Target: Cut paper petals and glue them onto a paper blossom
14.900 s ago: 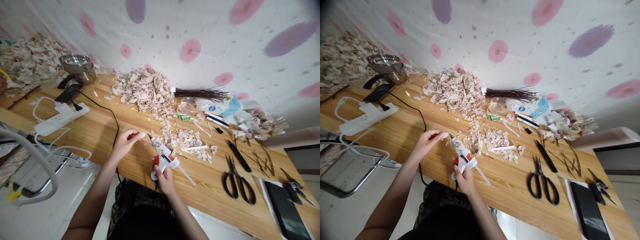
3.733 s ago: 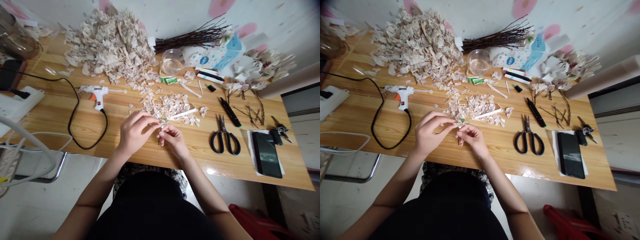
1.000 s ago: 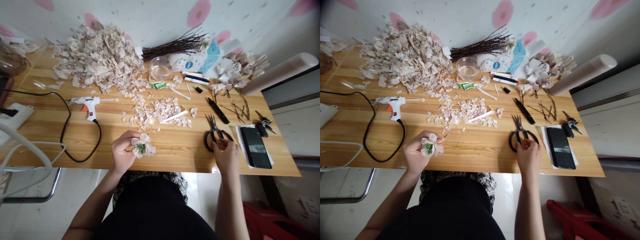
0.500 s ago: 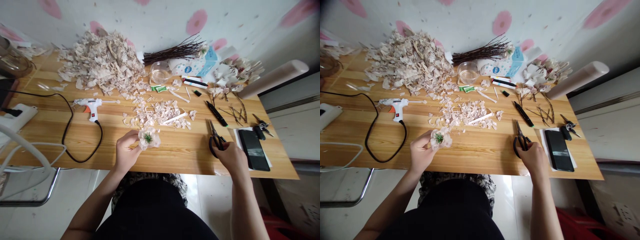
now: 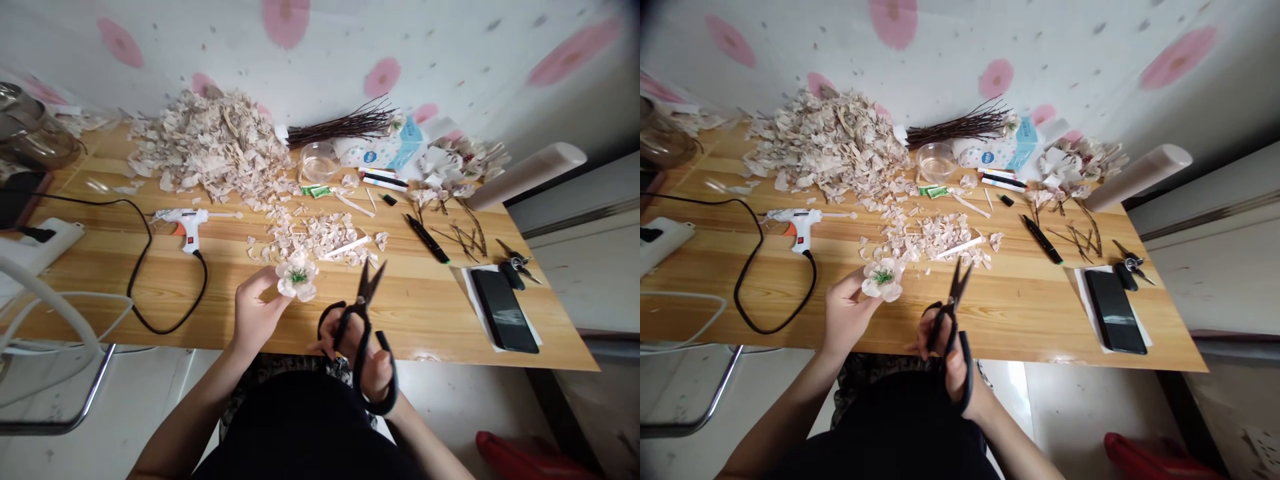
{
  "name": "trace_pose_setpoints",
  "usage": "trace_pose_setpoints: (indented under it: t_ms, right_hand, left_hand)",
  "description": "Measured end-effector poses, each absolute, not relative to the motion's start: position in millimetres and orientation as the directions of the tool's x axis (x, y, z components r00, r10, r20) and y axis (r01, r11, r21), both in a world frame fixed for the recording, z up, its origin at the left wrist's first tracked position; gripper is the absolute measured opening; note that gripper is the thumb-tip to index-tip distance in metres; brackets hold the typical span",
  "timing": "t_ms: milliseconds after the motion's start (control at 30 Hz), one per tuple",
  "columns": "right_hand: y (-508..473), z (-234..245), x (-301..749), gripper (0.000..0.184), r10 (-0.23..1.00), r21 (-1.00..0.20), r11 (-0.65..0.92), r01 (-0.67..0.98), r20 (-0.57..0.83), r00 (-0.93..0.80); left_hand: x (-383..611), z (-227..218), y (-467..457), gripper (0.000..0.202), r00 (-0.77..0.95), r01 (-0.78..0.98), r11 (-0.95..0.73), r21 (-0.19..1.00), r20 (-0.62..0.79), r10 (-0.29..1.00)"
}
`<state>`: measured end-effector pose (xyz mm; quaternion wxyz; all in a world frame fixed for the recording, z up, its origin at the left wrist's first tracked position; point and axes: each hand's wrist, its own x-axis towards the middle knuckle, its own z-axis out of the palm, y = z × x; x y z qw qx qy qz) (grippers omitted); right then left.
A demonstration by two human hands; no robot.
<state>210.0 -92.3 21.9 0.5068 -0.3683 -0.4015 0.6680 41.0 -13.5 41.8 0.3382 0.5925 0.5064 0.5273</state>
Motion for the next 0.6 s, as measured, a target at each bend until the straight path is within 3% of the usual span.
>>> trace_pose_setpoints:
  t_ms: [267,600]
  right_hand:
    - [-80.8,29.8,186.1,0.058,0.929,-0.907,-0.201,-0.371,-0.056,-0.365]
    - [-68.5,47.8,215.3,0.068,0.867,-0.983,-0.157,-0.093,-0.092,-0.491]
  left_hand:
    - [37.9,42.6,-15.8,0.007,-0.058,0.234,-0.286,0.929,0.307,0.95]
    - [34.7,42.4,-15.7,0.015,0.0,0.238,-0.365,0.9,0.376,0.927]
